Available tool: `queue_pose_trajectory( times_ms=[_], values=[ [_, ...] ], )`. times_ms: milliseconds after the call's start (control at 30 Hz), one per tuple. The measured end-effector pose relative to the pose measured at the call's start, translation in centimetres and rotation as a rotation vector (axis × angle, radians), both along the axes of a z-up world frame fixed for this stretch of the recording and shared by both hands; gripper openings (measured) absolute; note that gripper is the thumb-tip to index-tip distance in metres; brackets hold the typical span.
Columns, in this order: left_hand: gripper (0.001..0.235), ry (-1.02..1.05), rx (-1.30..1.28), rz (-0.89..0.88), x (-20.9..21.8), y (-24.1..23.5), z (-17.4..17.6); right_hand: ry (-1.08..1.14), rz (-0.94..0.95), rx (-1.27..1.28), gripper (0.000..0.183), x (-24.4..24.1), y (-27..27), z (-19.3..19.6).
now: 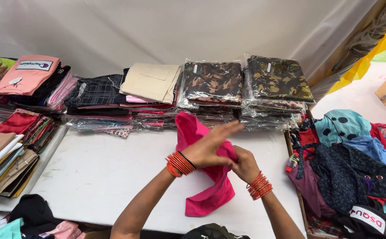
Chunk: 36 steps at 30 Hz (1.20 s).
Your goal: Folding various t-shirts and arranging them on a workstation table.
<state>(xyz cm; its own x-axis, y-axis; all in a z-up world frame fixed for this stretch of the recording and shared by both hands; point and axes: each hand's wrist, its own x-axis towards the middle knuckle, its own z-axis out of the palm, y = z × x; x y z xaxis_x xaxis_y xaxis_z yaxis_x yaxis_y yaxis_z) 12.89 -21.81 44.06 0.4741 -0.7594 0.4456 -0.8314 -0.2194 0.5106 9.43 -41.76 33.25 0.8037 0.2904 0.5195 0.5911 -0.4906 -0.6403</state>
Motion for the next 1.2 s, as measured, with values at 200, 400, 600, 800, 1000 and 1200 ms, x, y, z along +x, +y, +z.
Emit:
queue_pose_trajectory(
  times_ms=[200, 400, 600, 800, 1000, 1200],
  values=[
    [0.088, -0.044, 0.462, 0.313, -0.5, -2.9, -0.1, -0.003, -0.358, -0.156, 0.019, 3.3, -0.8, -2.9],
    [0.016, -0.406, 0.331, 0.429, 3.9, -4.4, -6.7, -0.421, -0.548, 0.479, 0.08, -2.9, 6.0, -3.1],
    [0.009, -0.237, 0.36, 0.487, 1.7, -3.4, 4.7, 0.179, -0.459, 0.722, 0.086, -5.8, 7.1, -11.3],
    [0.029, -0.31, -0.033, 0.461, 1.0, 4.1, 10.5, 0.122, -0.628, 0.123, 0.036, -4.7, -5.4, -22.9],
    [0.032, 0.247, -0.05, 0.497, 2.3, 11.2, 13.2, 0.04, -0.715, 0.43, 0.05, -4.9, -16.1, -12.6],
    [0.027, 0.373, 0.136, 0.571, 5.7, 15.3, 9.7, -0.435, -0.673, 0.349, 0.025, -3.9, -17.3, 1.4]
  ],
)
